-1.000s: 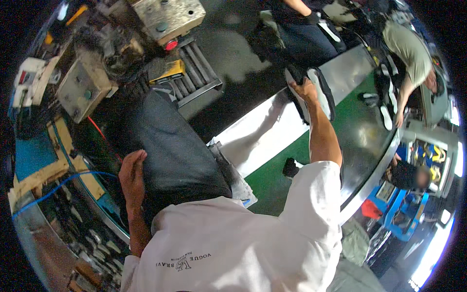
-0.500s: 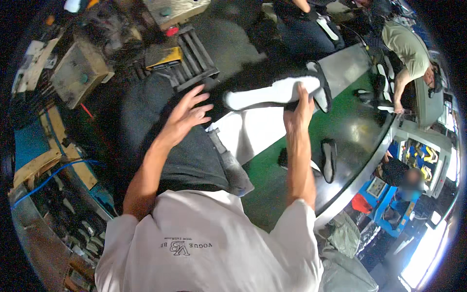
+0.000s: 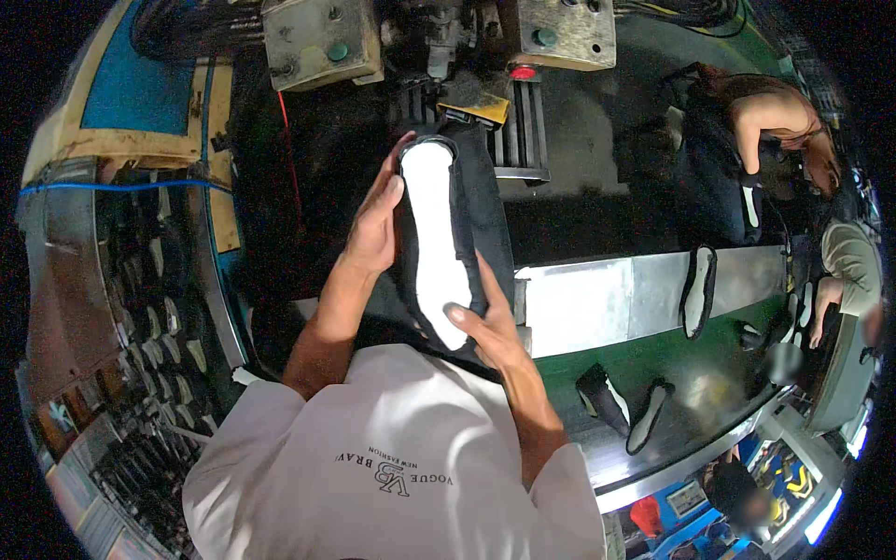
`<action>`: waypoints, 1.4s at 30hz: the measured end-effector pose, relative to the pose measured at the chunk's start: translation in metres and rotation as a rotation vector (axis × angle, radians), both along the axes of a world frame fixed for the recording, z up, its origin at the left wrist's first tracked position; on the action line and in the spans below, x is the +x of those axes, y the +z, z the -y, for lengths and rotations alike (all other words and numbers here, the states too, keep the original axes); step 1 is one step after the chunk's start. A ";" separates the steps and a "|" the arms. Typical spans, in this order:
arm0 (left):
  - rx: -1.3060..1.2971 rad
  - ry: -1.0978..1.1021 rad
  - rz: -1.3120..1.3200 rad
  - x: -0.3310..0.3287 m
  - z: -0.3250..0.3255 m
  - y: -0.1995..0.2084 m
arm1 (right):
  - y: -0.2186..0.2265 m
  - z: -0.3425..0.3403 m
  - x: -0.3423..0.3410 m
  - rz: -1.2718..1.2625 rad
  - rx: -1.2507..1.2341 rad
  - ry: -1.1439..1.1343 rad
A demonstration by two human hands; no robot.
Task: Operating a lasting machine to shape shoe uppers onto lasts.
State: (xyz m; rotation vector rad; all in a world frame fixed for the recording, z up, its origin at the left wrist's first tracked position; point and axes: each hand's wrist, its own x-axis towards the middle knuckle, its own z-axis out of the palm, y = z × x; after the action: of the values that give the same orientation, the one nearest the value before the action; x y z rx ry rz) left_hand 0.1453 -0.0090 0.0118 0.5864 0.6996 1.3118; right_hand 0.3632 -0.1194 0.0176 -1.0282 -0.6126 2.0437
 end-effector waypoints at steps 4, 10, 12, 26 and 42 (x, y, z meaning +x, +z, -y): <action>-0.001 0.015 -0.291 -0.013 0.010 -0.007 | -0.004 -0.013 -0.034 0.134 0.005 0.070; 0.158 0.039 -0.597 -0.034 0.009 0.003 | 0.019 -0.045 -0.026 0.473 0.334 0.295; 0.213 0.094 -0.532 -0.039 0.001 0.020 | 0.029 -0.057 -0.021 0.492 0.367 0.279; 0.345 -0.094 -0.450 -0.058 0.014 0.098 | -0.017 -0.087 -0.005 0.958 1.036 0.247; 0.026 -0.085 -0.572 -0.063 -0.018 0.093 | 0.012 -0.119 -0.008 0.768 0.837 0.490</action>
State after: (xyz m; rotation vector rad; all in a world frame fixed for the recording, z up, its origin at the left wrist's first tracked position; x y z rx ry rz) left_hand 0.0825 0.0088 0.1048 1.0195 1.1103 1.0761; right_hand 0.3547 0.0001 0.0296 -1.1558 -2.0647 1.3984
